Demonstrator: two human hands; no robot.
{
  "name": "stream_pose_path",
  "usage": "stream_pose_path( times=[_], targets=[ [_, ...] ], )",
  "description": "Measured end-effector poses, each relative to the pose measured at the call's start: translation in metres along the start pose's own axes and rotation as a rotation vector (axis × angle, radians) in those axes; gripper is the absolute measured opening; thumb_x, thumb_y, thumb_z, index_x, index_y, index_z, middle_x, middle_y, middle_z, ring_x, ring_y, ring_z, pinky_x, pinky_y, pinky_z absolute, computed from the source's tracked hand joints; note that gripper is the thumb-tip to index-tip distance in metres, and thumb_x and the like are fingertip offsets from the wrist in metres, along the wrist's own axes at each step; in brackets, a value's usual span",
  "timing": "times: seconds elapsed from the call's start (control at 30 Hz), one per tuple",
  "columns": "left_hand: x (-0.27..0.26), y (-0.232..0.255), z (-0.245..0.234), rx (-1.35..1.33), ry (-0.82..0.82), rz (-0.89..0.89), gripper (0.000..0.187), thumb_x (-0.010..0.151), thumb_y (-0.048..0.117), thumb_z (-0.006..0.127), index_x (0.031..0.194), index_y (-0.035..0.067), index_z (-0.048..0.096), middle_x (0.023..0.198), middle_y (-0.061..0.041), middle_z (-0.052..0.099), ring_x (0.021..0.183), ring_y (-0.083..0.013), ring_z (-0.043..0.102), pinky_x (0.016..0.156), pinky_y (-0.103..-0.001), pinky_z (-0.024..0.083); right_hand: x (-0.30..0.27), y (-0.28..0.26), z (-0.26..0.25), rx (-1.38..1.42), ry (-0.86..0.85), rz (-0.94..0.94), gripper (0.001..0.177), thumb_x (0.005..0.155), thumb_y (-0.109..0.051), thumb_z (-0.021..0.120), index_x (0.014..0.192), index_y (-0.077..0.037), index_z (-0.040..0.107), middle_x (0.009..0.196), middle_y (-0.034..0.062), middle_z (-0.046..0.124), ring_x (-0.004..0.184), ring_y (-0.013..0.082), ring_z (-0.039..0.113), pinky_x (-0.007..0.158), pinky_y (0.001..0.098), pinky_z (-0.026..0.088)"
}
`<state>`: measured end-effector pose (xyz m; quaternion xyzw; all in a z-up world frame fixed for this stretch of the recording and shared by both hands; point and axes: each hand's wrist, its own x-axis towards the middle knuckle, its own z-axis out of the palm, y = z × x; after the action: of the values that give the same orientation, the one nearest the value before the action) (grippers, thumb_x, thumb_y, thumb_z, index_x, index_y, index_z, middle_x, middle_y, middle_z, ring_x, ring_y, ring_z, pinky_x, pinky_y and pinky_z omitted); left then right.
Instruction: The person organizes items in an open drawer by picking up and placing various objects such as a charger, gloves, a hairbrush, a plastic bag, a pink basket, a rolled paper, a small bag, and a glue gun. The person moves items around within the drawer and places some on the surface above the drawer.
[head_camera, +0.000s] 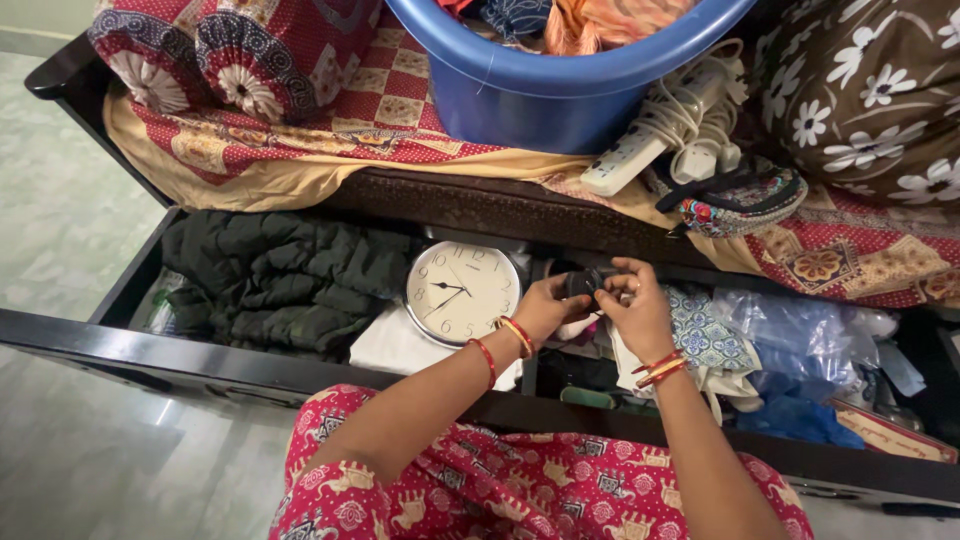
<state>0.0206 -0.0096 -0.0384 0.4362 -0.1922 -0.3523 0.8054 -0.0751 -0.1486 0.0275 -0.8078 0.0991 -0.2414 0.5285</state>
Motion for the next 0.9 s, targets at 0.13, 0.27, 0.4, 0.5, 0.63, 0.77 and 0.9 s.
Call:
stream_pose_path(
  times=[0.13,0.27,0.4,0.5,0.63,0.77,0.9],
  targets=[
    [-0.004,0.003,0.000,0.057,-0.016,0.025,0.030,0.094,0.001,0.069,0.123,-0.005,0.064,0.109,-0.009,0.073,0.098,-0.0171,0.071,0.089,-0.030,0.060,-0.015,-0.035,0.001,-0.404,0.026,-0.163,0.027,0.085,-0.005,0.076,0.112,-0.008,0.073,0.089,0.0103,0.069,0.078,0.0246,0.065,0.069,0.0340,0.053],
    [-0.008,0.011,0.012,0.376,0.087,0.126,0.033,0.091,0.005,0.072,0.122,-0.005,0.066,0.107,-0.012,0.075,0.094,-0.0161,0.069,0.083,-0.030,0.057,-0.024,-0.052,0.011,-0.476,0.143,-0.349,0.016,0.086,-0.007,0.075,0.102,-0.005,0.073,0.109,0.0163,0.065,0.099,0.0337,0.066,0.081,0.0399,0.055],
    [-0.019,0.024,0.022,0.680,0.168,0.245,0.038,0.087,0.010,0.072,0.121,-0.003,0.067,0.104,-0.015,0.077,0.094,-0.0187,0.074,0.083,-0.034,0.057,-0.023,-0.054,0.018,-0.311,0.109,-0.124,0.014,0.085,-0.011,0.071,0.097,-0.004,0.068,0.125,0.0153,0.061,0.100,0.0323,0.068,0.077,0.0388,0.059],
    [-0.024,0.028,0.022,0.859,0.195,0.259,0.038,0.087,0.012,0.071,0.122,-0.001,0.068,0.098,-0.018,0.075,0.088,-0.0241,0.074,0.078,-0.038,0.058,-0.020,-0.052,0.019,-0.461,0.178,-0.441,0.016,0.083,-0.007,0.074,0.097,-0.002,0.067,0.126,0.0190,0.063,0.113,0.0391,0.063,0.096,0.0473,0.050],
    [-0.020,0.009,0.021,0.796,0.175,0.198,0.031,0.090,0.008,0.067,0.118,-0.003,0.068,0.094,-0.017,0.076,0.086,-0.0239,0.075,0.074,-0.036,0.059,-0.022,-0.053,0.024,-0.486,0.111,-0.529,0.017,0.081,-0.008,0.076,0.095,-0.004,0.067,0.129,0.0182,0.065,0.116,0.0393,0.061,0.102,0.0494,0.046],
    [-0.009,-0.003,0.007,0.559,0.083,0.076,0.025,0.090,0.002,0.071,0.113,-0.008,0.070,0.093,-0.014,0.077,0.084,-0.0218,0.074,0.072,-0.033,0.060,-0.010,-0.046,0.006,-0.356,0.073,-0.429,0.025,0.086,-0.013,0.078,0.107,-0.005,0.069,0.133,0.0156,0.065,0.124,0.0348,0.060,0.107,0.0453,0.044],
    [-0.001,0.000,0.002,0.134,0.049,-0.057,0.034,0.088,-0.001,0.071,0.121,-0.008,0.064,0.105,-0.011,0.073,0.090,-0.0225,0.074,0.077,-0.033,0.064,0.001,-0.023,-0.030,-0.054,0.022,-0.107,0.037,0.097,-0.015,0.069,0.132,-0.007,0.060,0.136,0.0068,0.066,0.128,0.0193,0.060,0.104,0.0328,0.045]
  ],
)
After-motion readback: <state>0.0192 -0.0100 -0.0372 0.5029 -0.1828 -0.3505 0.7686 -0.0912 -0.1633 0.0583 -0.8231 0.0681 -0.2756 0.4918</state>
